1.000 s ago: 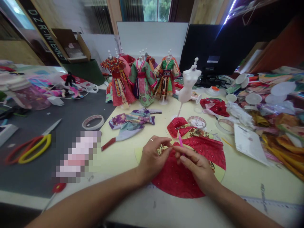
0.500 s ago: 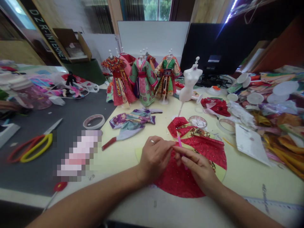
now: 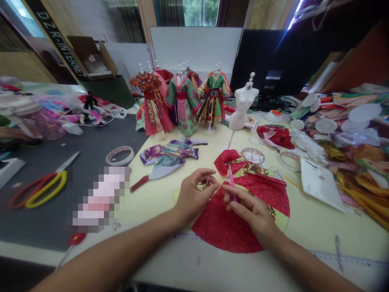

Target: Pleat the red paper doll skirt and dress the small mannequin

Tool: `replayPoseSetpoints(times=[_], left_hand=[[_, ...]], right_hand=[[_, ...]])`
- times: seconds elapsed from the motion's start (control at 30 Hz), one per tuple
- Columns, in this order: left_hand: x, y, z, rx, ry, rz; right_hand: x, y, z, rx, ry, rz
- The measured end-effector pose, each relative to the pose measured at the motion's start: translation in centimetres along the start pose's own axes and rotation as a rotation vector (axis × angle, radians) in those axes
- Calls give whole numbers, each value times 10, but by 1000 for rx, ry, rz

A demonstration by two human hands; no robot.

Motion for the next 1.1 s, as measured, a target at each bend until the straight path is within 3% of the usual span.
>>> replayPoseSetpoints(times=[0.13,0.37,0.57,0.87,1.1], left_hand=[[-11,-2,1,27,296,-257],[-16,-1,-2,101,410,-395],[-19,-1,-2,105,464,-434],[-23,1,-2,107,515,-493],[-24,1,-2,108,548,-486]], right_hand=[[0,2,-3,1,18,-38],[-7,6,-2,-28,231,-199],[-12,10,-1,122,569,-487],[-37,19,-10,317,686,-723],[-44,21,-8,309,608,-819]])
Point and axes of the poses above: each hand's wrist, its own y-axis away from the middle knuckle, its own z-axis out of the palm, x = y × z, the point moved 5 cm from there along -y, towards the middle knuckle, and after that the axes turned 11 degrees about y, right-handed, at the moved point
